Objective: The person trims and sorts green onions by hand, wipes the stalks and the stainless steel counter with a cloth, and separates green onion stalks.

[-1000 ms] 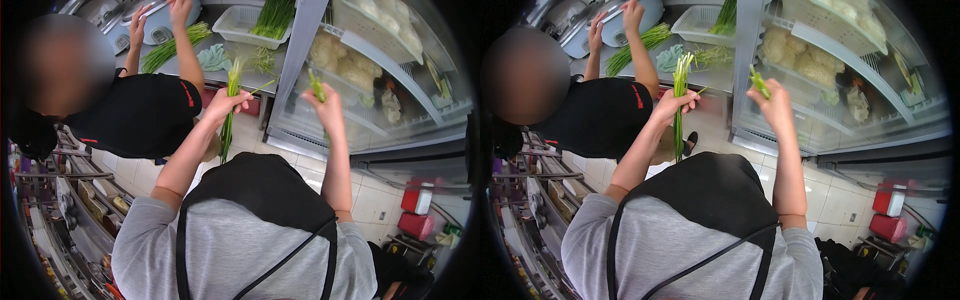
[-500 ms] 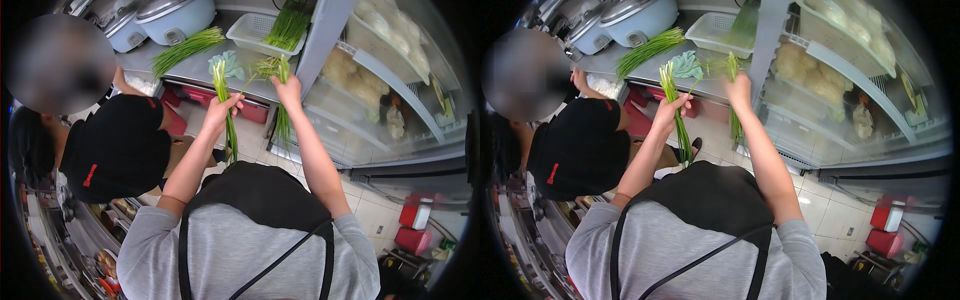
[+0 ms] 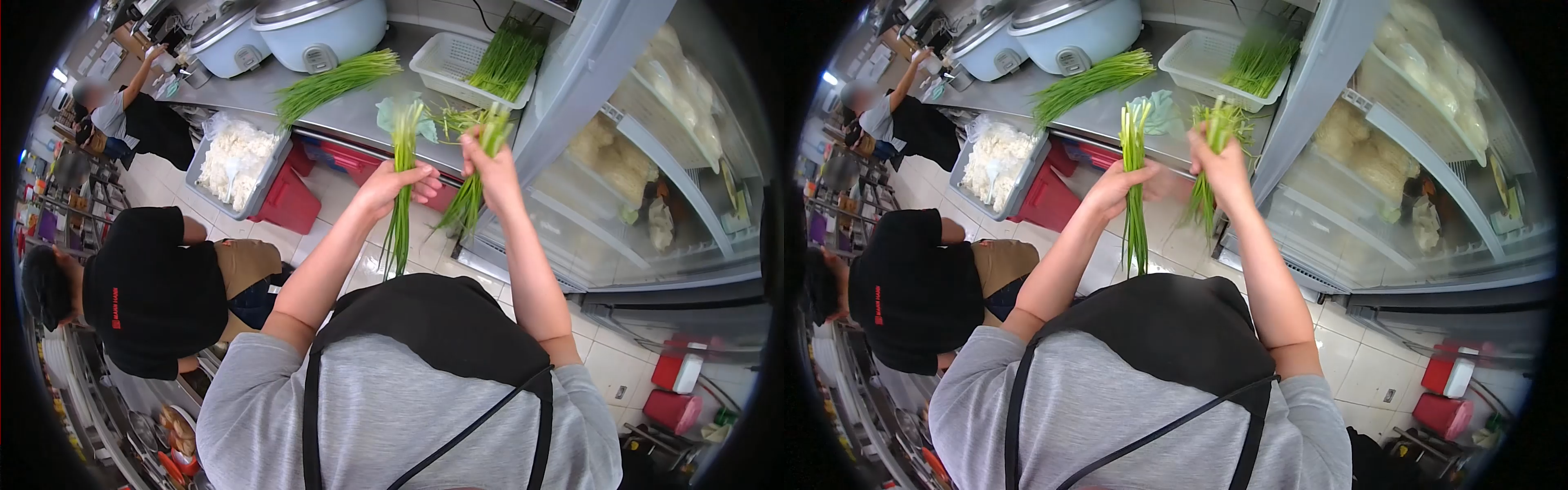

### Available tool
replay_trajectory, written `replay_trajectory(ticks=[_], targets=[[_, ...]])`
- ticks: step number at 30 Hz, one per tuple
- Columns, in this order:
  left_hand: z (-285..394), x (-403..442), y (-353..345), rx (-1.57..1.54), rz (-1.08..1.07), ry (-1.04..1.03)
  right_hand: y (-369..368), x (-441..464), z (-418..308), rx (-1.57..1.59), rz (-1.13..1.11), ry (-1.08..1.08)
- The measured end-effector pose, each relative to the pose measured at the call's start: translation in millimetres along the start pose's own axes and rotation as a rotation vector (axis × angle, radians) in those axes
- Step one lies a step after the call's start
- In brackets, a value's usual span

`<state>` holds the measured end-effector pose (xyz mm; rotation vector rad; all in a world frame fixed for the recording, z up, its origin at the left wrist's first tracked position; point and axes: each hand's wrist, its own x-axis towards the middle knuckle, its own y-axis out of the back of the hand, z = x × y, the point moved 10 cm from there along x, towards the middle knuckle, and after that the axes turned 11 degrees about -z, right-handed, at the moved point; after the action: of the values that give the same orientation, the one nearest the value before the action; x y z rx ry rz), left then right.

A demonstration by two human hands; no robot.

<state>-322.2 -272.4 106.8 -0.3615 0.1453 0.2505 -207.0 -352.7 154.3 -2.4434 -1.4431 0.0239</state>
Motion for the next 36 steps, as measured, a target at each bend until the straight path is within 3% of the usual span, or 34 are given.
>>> replay_trajectory(ticks=[2,4,6,7,12,20,22,29,36], targets=[[1.8,-1.7,4.5,0.059,-0.055,0.024,-36.5,4.1,1.2,-0.327,-0.085,-0.059],[8.8,-7.0,2.8,0.079,-0.106,-0.004,-54.5,9.9,17.2,-0.231,-0.127,-0.057],[15.3,-10.8,12.9,0.108,-0.121,-0.013,-58.9,16.0,36.1,-0.237,-0.104,-0.201],[18.0,-13.1,19.6,0.069,-0.116,-0.010,-59.5,18.4,23.5,-0.247,-0.061,-0.121],[28.1,-15.6,43.8,-0.040,-0.126,0.043,-46.4,31.5,32.7,-0.205,0.044,-0.144],[24.9,28.4,90.4,0.233,-0.131,0.135,0.3,58.2,20.6,-0.490,0.244,-0.024],[33.6,45.3,103.2,0.461,-0.106,0.144,10.6,64.4,12.7,-0.475,0.270,-0.033],[47.0,107.3,149.9,0.367,-0.096,0.212,95.3,83.4,42.3,-0.219,0.475,-0.094],[58.9,142.2,195.4,0.392,-0.072,0.249,136.0,126.4,66.5,-0.005,0.624,-0.004]])
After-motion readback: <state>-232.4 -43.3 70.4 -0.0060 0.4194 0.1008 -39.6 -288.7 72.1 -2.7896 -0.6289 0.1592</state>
